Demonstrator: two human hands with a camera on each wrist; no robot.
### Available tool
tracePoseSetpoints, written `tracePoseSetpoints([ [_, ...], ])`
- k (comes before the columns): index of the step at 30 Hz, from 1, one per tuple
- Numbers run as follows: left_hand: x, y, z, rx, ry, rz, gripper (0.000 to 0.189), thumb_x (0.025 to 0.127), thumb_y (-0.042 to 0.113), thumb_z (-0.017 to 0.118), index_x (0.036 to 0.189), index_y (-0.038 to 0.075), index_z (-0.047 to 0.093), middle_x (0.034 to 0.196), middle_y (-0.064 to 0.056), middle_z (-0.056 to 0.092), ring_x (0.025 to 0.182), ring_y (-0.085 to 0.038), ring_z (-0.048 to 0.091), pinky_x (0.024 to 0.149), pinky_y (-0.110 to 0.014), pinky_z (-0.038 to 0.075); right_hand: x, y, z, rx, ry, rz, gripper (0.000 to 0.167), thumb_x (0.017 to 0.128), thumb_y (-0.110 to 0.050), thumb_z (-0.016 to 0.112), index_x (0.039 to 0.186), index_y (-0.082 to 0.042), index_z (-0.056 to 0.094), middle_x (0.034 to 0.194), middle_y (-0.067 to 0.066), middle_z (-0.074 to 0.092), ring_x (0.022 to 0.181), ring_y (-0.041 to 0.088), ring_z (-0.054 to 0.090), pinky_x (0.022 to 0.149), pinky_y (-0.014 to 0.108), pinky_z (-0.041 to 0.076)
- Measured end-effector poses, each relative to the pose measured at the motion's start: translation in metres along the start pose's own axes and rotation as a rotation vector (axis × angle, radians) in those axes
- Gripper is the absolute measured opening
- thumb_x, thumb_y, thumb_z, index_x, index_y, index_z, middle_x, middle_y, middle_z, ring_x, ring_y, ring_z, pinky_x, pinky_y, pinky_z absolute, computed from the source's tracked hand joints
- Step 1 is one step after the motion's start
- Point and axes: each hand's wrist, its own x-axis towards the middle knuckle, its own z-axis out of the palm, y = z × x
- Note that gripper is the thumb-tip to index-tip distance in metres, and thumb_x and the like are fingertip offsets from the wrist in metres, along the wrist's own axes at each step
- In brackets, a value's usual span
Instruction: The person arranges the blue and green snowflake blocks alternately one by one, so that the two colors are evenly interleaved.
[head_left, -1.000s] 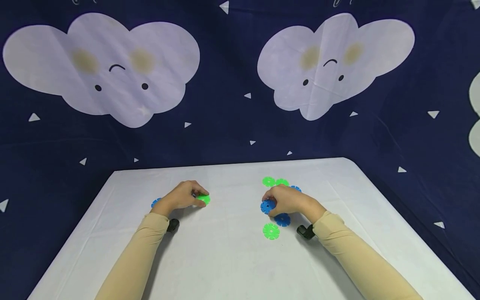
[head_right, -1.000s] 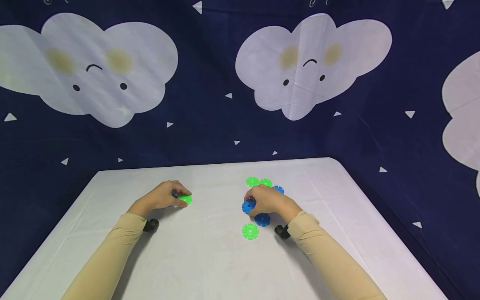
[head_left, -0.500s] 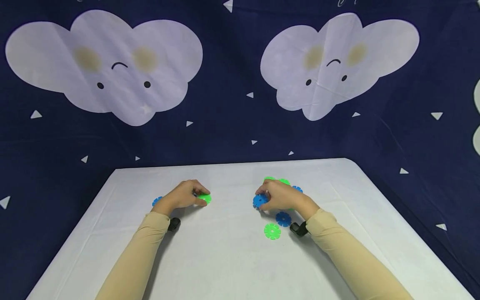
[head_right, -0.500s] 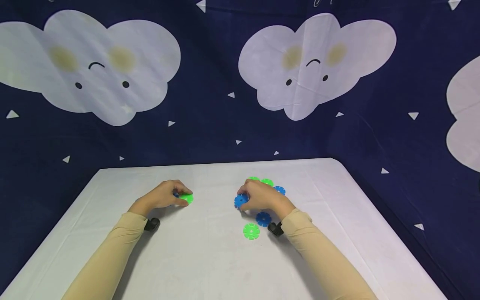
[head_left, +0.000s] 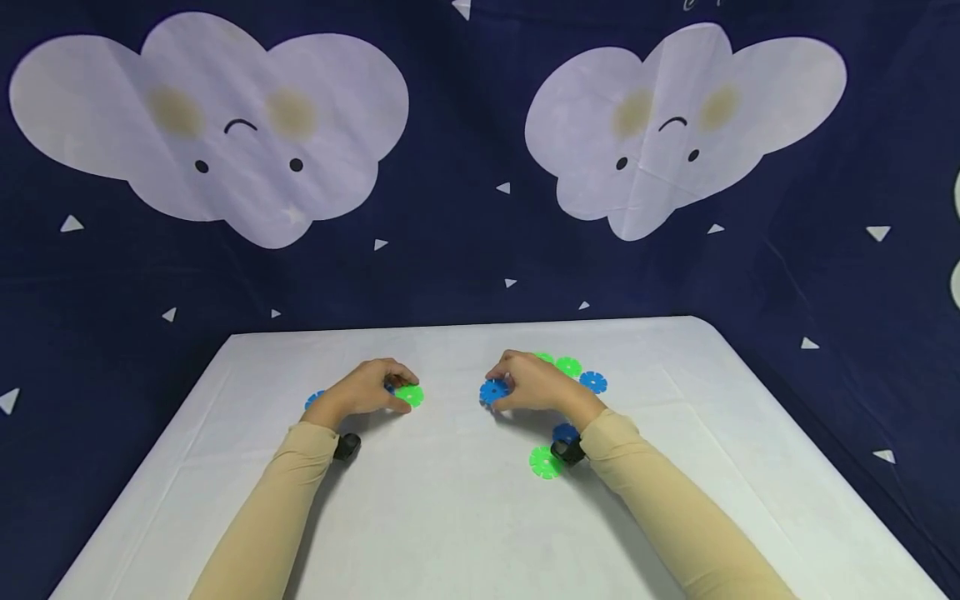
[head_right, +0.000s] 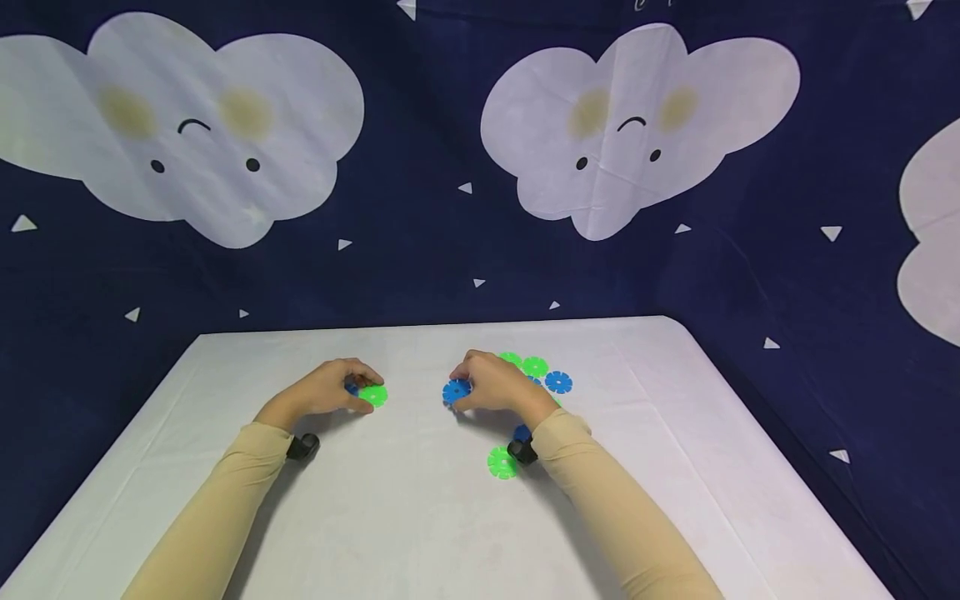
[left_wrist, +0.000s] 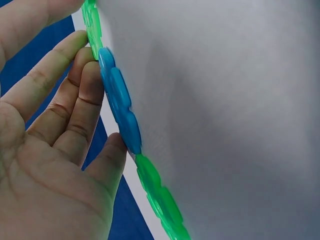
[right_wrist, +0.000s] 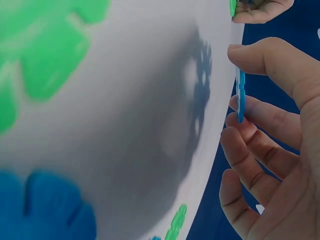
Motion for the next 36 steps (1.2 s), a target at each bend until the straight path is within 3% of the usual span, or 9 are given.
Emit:
tracePoseSetpoints([
  [22,0.005,-0.002,0.001,-0.02,0.008,0.005,0.044,0.086,0.013,0.091,0.126,0.005,0.076,0.123,-0.012,0.073,0.117,-0.029,0.067,0.108,-0.049,0.055,0.046,-0.031,0.029,0.036,-0.061,0.026,0.05,0.086,-0.027,0.09,0.13,-0.008,0.078,0.117,0.004,0.071,0.101,0.015,0.067,0.094,0.033,0.059],
  [36,0.002,-0.002,-0.002,-0.021,-0.006,0.021,0.043,0.087,0.012,0.09,0.127,0.005,0.075,0.125,-0.012,0.073,0.118,-0.029,0.067,0.109,-0.05,0.055,0.062,-0.048,0.041,-0.002,-0.034,0.035,0.05,0.086,-0.035,0.091,0.128,-0.011,0.079,0.113,0.002,0.071,0.105,0.018,0.069,0.097,0.036,0.059],
])
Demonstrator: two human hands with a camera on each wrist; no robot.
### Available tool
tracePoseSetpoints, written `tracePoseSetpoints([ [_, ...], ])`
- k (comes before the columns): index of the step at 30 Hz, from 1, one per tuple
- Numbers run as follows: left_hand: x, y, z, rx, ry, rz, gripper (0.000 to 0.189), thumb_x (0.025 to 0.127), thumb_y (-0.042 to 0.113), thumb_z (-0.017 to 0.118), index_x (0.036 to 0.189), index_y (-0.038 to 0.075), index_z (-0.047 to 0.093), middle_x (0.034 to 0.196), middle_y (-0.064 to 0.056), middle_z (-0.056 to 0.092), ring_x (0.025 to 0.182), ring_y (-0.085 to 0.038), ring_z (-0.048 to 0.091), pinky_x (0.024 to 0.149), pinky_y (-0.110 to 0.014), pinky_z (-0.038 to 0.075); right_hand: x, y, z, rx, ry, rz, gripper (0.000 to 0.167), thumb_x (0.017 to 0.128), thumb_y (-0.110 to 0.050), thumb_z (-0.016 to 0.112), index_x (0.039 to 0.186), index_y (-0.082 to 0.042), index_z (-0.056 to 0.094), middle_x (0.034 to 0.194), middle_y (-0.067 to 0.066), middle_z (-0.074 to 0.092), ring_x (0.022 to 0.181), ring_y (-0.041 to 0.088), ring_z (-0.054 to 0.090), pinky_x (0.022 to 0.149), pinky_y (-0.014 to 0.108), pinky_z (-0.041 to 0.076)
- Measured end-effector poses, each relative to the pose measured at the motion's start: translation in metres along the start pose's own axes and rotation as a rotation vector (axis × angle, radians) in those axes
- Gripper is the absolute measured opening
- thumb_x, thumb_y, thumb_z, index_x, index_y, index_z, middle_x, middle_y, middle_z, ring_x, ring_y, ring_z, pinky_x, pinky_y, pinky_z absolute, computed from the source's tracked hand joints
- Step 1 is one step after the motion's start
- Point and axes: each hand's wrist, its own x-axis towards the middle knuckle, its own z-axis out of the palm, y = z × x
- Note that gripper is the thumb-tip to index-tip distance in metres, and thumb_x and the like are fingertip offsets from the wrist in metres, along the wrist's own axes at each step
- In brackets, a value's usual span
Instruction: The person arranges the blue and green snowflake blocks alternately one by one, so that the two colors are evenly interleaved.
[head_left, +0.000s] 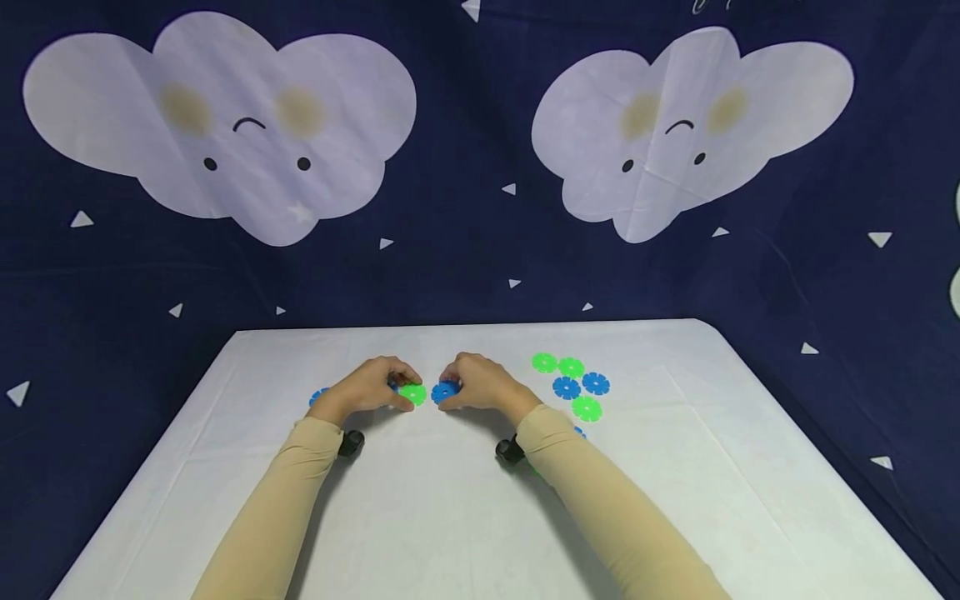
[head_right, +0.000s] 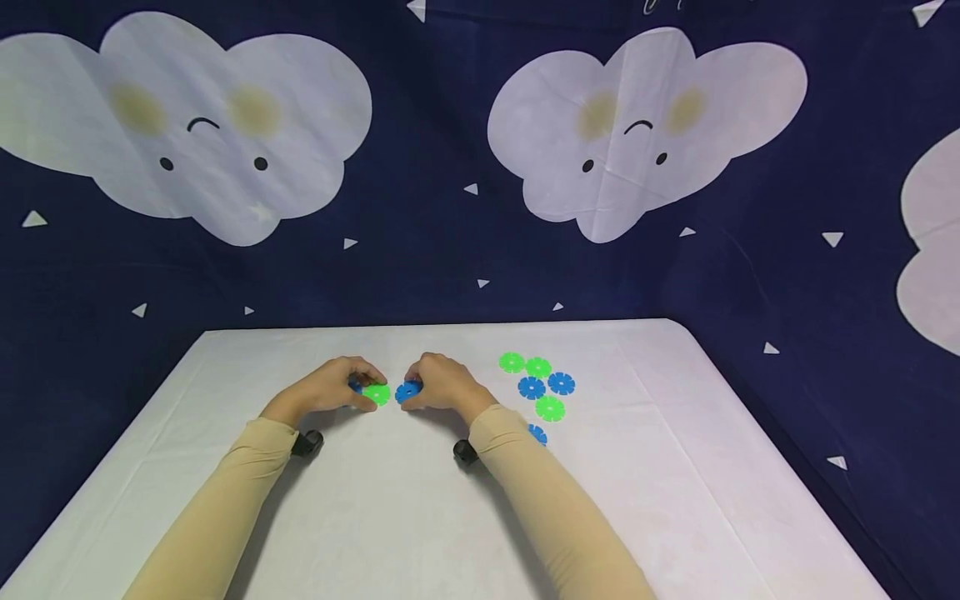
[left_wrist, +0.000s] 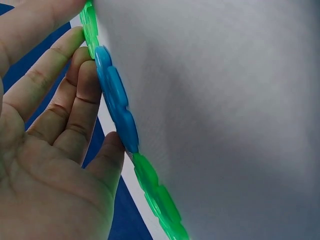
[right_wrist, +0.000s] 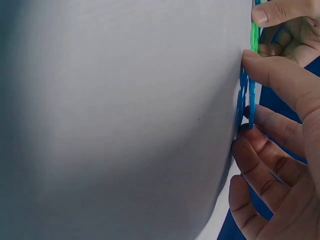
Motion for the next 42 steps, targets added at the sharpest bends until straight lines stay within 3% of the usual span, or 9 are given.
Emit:
tracePoseSetpoints([
  [9,0.0,0.001,0.001,0.003,0.001,-0.005,0.044,0.086,0.012,0.091,0.126,0.004,0.076,0.124,-0.012,0.074,0.116,-0.029,0.067,0.108,-0.05,0.055,0.001,-0.009,0.003,-0.058,0.033,0.03,0.052,0.084,-0.04,0.093,0.125,-0.011,0.08,0.112,0.001,0.075,0.104,0.016,0.069,0.096,0.035,0.059],
  [17,0.001,-0.002,0.0,0.006,-0.001,-0.023,0.046,0.086,0.015,0.091,0.128,0.005,0.075,0.126,-0.012,0.073,0.119,-0.03,0.066,0.11,-0.052,0.053,0.0,-0.021,0.001,-0.092,0.018,0.073,0.051,0.084,-0.039,0.094,0.124,-0.011,0.079,0.114,0.003,0.075,0.105,0.018,0.069,0.095,0.035,0.059],
  [21,0.002,-0.003,0.001,0.014,0.002,-0.028,0.046,0.086,0.017,0.092,0.127,0.006,0.075,0.125,-0.012,0.073,0.118,-0.029,0.066,0.11,-0.052,0.053,0.002,-0.017,0.001,-0.11,0.01,0.056,0.052,0.083,-0.043,0.094,0.122,-0.011,0.08,0.109,0.002,0.075,0.1,0.016,0.068,0.093,0.036,0.059],
  [37,-0.001,-0.005,-0.001,0.03,0.015,-0.026,0.045,0.084,0.017,0.093,0.124,0.006,0.077,0.12,-0.011,0.072,0.111,-0.027,0.065,0.104,-0.05,0.054,0.002,-0.028,-0.002,-0.172,-0.003,0.052,0.042,0.088,-0.041,0.091,0.119,-0.016,0.08,0.114,-0.001,0.077,0.107,0.017,0.069,0.096,0.034,0.058],
  [42,0.003,-0.004,0.002,0.021,0.005,-0.005,0.046,0.085,0.019,0.092,0.126,0.006,0.076,0.121,-0.011,0.072,0.112,-0.026,0.065,0.105,-0.05,0.054,0.0,-0.027,-0.003,-0.208,-0.004,0.092,0.04,0.087,-0.045,0.09,0.115,-0.018,0.08,0.11,-0.001,0.074,0.102,0.016,0.067,0.094,0.035,0.058],
])
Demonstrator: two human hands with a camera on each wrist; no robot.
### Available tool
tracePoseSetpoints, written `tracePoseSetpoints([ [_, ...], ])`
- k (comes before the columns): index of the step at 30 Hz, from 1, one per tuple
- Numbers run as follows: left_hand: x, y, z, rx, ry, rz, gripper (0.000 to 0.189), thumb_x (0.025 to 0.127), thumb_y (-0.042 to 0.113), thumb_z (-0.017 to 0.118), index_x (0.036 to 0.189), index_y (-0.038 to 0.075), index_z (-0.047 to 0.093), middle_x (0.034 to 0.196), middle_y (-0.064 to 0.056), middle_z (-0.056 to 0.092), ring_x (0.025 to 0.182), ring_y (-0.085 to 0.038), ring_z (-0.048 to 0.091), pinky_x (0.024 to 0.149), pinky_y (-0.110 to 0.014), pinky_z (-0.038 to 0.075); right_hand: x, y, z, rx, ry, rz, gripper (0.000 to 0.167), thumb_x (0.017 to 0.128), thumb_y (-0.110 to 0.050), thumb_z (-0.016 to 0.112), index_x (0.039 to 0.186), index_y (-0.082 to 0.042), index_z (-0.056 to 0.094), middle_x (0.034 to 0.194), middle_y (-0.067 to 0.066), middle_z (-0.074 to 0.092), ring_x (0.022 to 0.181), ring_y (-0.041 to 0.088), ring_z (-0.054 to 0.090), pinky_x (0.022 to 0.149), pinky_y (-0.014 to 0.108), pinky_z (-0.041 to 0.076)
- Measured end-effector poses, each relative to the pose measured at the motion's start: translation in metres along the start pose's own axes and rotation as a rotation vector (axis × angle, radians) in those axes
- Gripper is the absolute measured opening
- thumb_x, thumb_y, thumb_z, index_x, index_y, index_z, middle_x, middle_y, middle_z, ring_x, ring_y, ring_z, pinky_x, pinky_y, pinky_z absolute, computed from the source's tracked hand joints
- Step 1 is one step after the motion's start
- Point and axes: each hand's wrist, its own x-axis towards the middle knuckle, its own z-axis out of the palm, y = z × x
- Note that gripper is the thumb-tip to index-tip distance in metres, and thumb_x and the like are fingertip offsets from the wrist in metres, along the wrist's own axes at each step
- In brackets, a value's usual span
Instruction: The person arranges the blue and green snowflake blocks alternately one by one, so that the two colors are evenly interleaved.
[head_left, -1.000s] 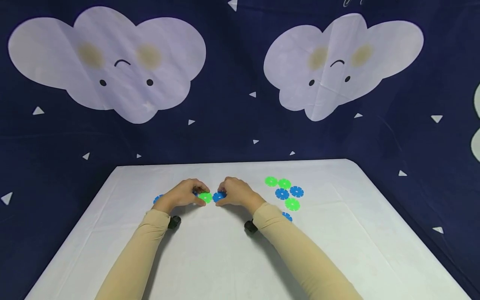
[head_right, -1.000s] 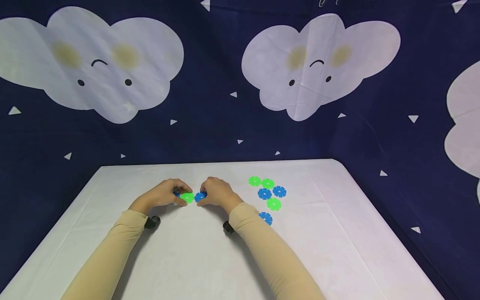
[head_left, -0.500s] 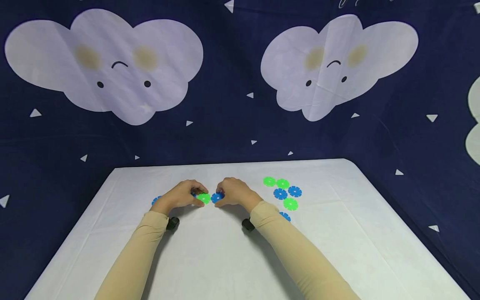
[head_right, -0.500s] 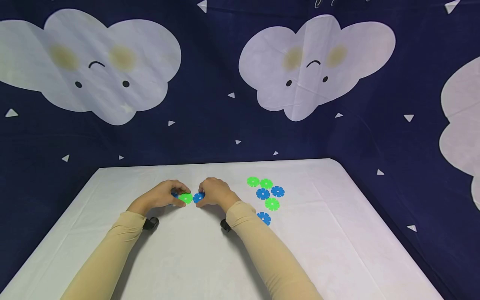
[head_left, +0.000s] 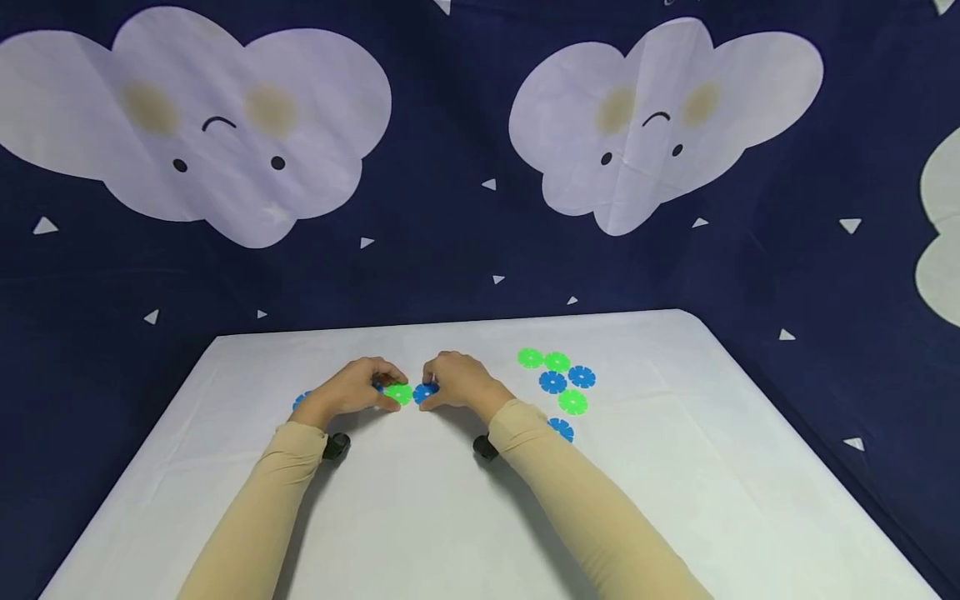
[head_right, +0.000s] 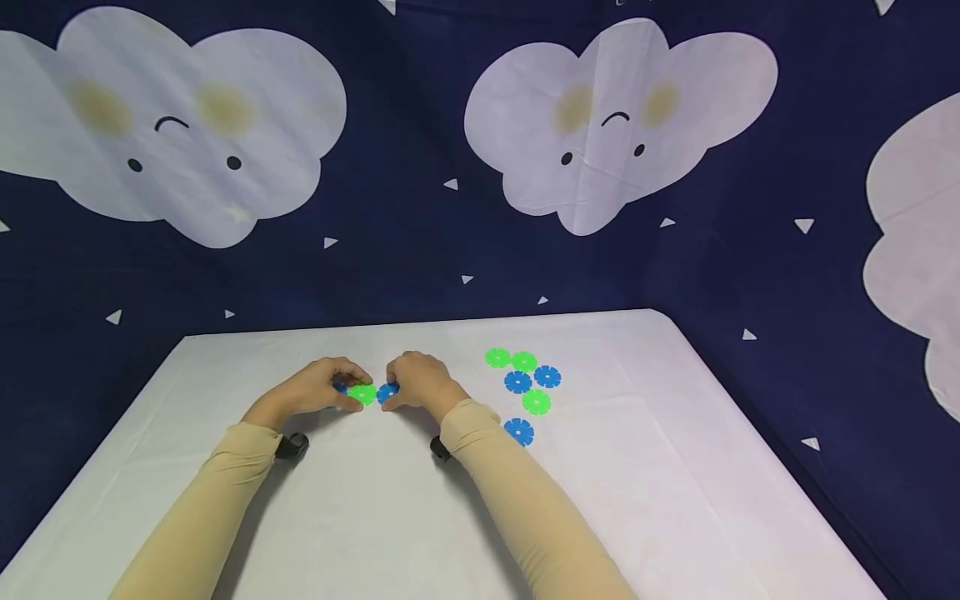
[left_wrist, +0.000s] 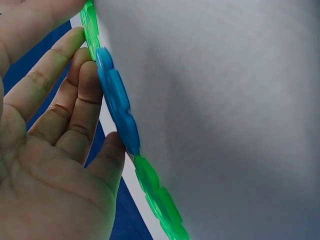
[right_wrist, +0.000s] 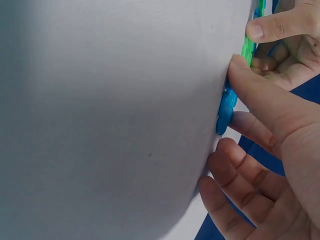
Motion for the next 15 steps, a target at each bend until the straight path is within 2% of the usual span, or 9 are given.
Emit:
tracePoseSetpoints([
  [9,0.0024,0.0047,-0.0001,0.003,0.009,-0.009,0.046,0.085,0.018,0.092,0.126,0.006,0.076,0.122,-0.011,0.073,0.114,-0.027,0.066,0.106,-0.05,0.054,-0.0021,0.0024,-0.0026,0.014,0.001,0.012,0.042,0.087,-0.045,0.09,0.118,-0.018,0.079,0.111,-0.001,0.073,0.103,0.016,0.066,0.094,0.036,0.058],
  [15,0.0015,0.0025,-0.0001,0.013,0.004,-0.005,0.045,0.084,0.018,0.093,0.124,0.007,0.077,0.12,-0.01,0.072,0.111,-0.026,0.065,0.103,-0.049,0.054,-0.0018,0.0034,0.0018,0.028,0.013,0.011,0.045,0.086,-0.046,0.091,0.12,-0.018,0.079,0.114,-0.002,0.075,0.107,0.016,0.068,0.095,0.037,0.058],
])
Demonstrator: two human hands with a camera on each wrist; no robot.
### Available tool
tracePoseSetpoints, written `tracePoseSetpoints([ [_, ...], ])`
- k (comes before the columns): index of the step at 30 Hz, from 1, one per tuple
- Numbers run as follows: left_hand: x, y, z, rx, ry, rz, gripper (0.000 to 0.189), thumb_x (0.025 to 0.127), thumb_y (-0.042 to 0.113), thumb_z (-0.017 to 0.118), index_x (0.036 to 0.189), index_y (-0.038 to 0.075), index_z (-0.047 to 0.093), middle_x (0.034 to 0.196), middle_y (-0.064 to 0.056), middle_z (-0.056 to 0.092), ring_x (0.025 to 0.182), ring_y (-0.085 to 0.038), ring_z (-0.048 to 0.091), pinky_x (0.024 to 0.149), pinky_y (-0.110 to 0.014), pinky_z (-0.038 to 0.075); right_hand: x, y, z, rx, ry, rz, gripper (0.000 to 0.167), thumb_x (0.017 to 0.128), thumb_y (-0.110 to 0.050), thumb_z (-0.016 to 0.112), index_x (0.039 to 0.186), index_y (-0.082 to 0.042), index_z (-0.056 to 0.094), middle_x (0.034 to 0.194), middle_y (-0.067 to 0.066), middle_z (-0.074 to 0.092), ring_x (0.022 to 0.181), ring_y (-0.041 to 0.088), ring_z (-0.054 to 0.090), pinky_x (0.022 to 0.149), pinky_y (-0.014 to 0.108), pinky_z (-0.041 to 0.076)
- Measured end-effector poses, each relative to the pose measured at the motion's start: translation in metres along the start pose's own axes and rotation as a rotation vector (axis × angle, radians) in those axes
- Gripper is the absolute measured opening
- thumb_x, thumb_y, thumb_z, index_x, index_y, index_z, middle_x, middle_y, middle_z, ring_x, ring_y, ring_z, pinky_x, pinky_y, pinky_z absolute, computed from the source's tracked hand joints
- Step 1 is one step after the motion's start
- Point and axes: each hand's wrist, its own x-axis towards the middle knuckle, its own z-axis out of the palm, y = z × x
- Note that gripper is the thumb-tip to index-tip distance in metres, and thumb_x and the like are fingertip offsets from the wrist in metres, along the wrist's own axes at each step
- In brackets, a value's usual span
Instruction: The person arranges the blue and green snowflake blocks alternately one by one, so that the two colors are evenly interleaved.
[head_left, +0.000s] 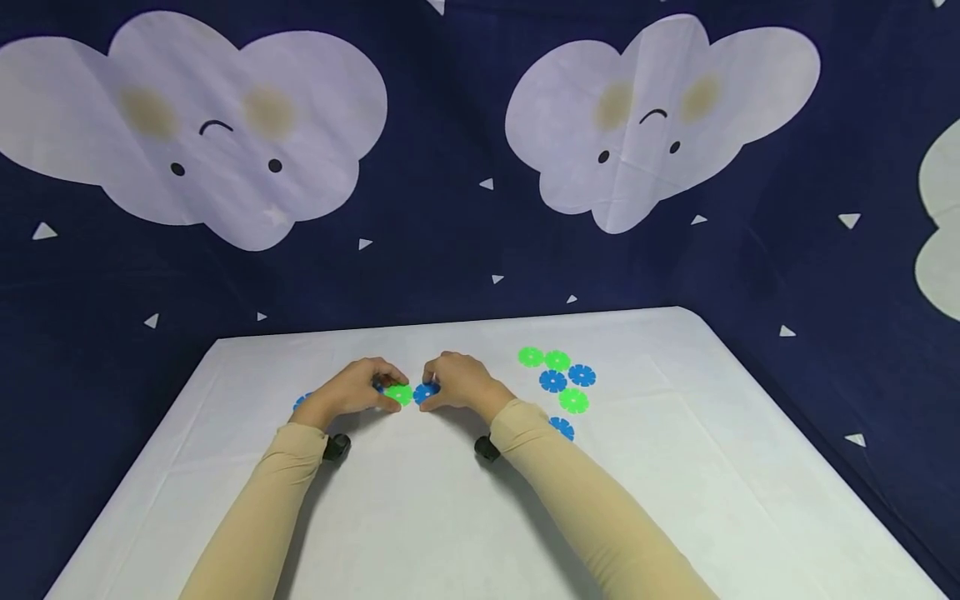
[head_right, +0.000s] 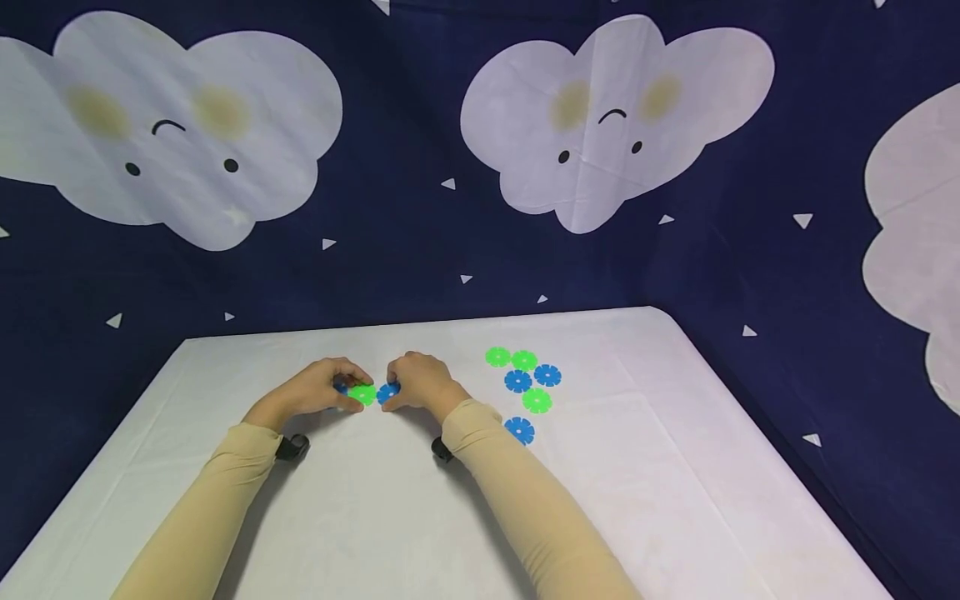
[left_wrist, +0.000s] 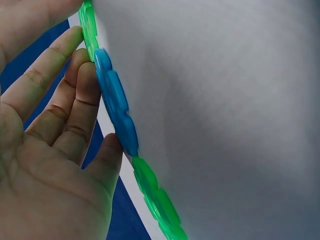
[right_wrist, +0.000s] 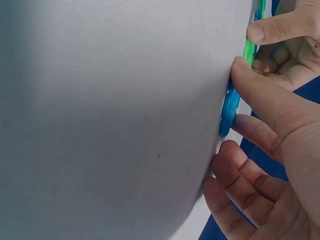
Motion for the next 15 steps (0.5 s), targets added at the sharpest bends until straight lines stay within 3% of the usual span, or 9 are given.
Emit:
tracePoseSetpoints([
  [9,0.0,-0.0022,-0.0006,-0.013,-0.007,0.042,0.046,0.084,0.018,0.093,0.126,0.007,0.076,0.118,-0.01,0.071,0.109,-0.024,0.063,0.102,-0.049,0.053,0.0018,0.0023,0.0029,0.014,-0.021,0.022,0.057,0.088,-0.05,0.088,0.134,-0.021,0.072,0.127,0.003,0.07,0.115,0.02,0.068,0.101,0.042,0.058],
  [15,0.0002,-0.0005,0.0001,0.001,-0.002,0.07,0.051,0.083,0.022,0.094,0.128,0.009,0.076,0.118,-0.01,0.07,0.11,-0.025,0.064,0.102,-0.049,0.053,-0.0046,0.0094,-0.0041,0.083,-0.053,-0.031,0.059,0.092,-0.048,0.085,0.141,-0.02,0.068,0.129,0.006,0.068,0.115,0.021,0.067,0.102,0.044,0.058],
])
